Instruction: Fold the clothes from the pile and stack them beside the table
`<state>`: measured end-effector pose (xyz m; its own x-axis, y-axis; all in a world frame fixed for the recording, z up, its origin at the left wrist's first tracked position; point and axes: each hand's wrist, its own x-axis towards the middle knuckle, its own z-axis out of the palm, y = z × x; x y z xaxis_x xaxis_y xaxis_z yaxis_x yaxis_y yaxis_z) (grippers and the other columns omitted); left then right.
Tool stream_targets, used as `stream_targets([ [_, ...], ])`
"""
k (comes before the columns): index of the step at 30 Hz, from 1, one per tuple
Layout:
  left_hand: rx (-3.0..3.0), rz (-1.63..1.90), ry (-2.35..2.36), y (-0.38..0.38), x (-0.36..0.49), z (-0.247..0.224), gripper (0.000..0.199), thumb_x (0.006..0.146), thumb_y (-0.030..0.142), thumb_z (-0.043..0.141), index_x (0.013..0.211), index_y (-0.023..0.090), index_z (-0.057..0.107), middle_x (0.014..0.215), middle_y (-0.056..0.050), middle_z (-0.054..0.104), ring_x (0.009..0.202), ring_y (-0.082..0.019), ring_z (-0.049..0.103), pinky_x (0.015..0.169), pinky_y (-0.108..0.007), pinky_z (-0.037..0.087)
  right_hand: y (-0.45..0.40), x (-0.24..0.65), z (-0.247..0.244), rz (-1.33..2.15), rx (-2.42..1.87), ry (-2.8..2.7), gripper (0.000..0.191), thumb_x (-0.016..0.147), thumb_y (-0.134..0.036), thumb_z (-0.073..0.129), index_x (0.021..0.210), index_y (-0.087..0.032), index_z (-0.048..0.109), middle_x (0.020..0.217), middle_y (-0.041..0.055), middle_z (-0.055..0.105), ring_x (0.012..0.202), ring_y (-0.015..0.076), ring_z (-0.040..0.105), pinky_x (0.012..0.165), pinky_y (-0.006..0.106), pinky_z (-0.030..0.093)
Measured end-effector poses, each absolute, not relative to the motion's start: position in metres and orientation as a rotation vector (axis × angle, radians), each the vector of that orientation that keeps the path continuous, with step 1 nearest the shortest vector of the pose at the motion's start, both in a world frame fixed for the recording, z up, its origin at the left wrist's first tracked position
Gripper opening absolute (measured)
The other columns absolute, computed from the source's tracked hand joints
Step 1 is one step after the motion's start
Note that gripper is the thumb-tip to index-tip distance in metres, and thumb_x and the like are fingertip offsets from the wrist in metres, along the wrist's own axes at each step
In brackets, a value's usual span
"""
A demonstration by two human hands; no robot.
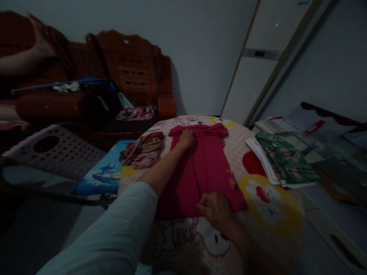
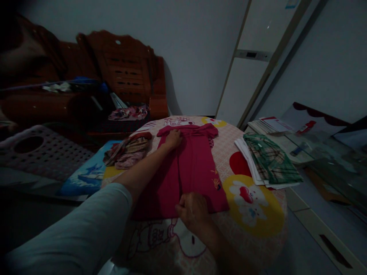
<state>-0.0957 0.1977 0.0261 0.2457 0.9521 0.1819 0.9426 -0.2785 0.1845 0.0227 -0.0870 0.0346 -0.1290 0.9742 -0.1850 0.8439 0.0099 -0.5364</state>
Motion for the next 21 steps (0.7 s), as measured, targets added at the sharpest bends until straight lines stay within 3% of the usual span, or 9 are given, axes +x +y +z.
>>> stream_targets([
  [9, 2.425, 0.446, 1.816, 0.204, -0.087, 0.027, 0.037, 0.094, 0.026, 0.045, 0.124, 0.007, 0.055, 0.131, -0.021, 0.053, 0.12, -0.03, 0.051, 0.098, -0.036, 0.043, -0.082, 0.048, 0.015, 0.575, -1.758, -2.047, 0.014, 0.077, -0.024, 0.062, 0.063, -0.021, 0.065, 0.055, 0.0006, 0.063, 0.052, 0.0119, 0.055, 0.052, 0.024, 0.031],
  [14, 2.483, 0.373, 1.603, 0.21, -0.088, 0.01, 0.047, 0.096, 0.036, 0.046, 0.136, 0.013, 0.05, 0.139, -0.018, 0.05, 0.128, -0.028, 0.048, 0.106, -0.036, 0.037, -0.082, 0.047, 0.011, 0.558, -1.809, -2.078, 0.017, 0.073, -0.023, 0.068, 0.058, -0.02, 0.062, 0.055, 0.0014, 0.061, 0.053, 0.0125, 0.053, 0.052, 0.025, 0.029],
  [17, 2.499, 0.453, 1.429, 0.209, -0.103, 0.017, 0.045, 0.097, 0.027, 0.042, 0.14, 0.016, 0.048, 0.142, -0.014, 0.052, 0.132, -0.024, 0.047, 0.109, -0.034, 0.035, -0.081, 0.056, 0.023, 0.652, -1.765, -1.973, 0.021, 0.079, -0.029, 0.065, 0.06, -0.02, 0.062, 0.056, 0.0002, 0.06, 0.053, 0.0119, 0.052, 0.052, 0.025, 0.029],
  [21, 2.503, 0.54, 1.509, 0.181, -0.128, 0.039, 0.042, 0.094, 0.019, 0.042, 0.132, 0.007, 0.054, 0.138, -0.02, 0.055, 0.129, -0.029, 0.051, 0.109, -0.04, 0.037, -0.076, 0.087, 0.031, 0.654, -1.717, -1.797, 0.031, 0.084, -0.036, 0.059, 0.058, -0.019, 0.056, 0.053, -0.0021, 0.053, 0.051, 0.0111, 0.048, 0.05, 0.025, 0.03],
])
